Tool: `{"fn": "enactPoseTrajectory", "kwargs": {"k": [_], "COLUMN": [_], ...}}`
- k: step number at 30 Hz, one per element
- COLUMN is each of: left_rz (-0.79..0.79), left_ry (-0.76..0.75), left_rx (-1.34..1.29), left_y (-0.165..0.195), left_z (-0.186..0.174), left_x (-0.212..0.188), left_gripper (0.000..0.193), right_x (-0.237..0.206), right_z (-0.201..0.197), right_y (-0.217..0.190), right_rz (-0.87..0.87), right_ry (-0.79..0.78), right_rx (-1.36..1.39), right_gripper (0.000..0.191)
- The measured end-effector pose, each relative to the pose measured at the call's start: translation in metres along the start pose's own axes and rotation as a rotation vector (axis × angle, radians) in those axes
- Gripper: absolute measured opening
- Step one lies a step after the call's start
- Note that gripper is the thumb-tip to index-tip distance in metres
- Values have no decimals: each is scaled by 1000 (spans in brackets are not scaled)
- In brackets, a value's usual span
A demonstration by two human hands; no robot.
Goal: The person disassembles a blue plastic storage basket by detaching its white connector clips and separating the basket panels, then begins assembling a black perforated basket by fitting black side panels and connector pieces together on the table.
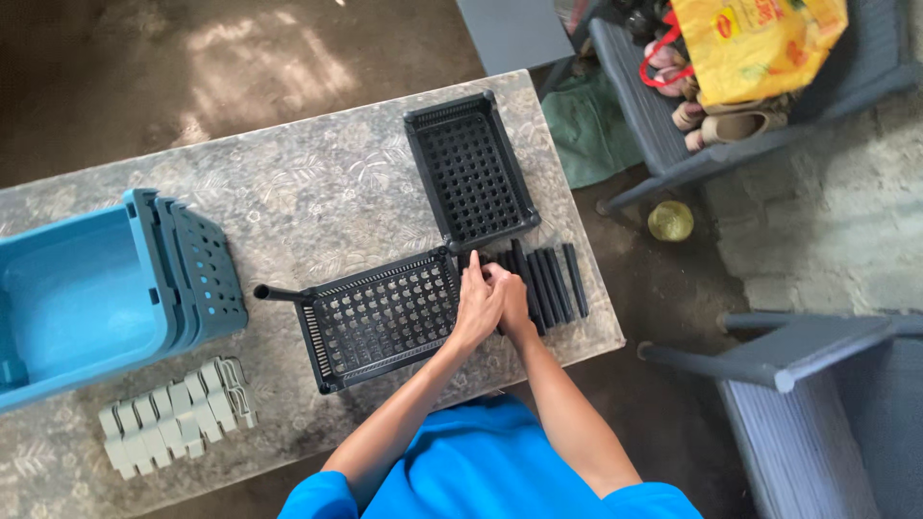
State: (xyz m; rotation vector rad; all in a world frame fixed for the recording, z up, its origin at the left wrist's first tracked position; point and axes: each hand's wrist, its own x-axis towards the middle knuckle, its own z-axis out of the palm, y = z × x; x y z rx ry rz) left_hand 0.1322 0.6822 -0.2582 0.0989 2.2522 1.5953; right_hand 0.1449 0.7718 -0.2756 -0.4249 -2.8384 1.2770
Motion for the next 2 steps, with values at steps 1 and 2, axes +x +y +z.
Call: {"fn": "enactPoseTrajectory", "kwargs": {"k": [1,2], "left_rz": [-33,-63], "left_ry": [7,17], "left_rx": [-7,-14], "left_y": [1,2], "left_z": [4,7], "left_x": [5,11], "left_gripper": [88,89], "right_x": [6,13], "right_z": [0,0], "right_y": [-3,-9], "right_rz": [10,15], "right_ry": [-49,-96], "right_rx": [-24,-49], "right_gripper": [31,32]}}
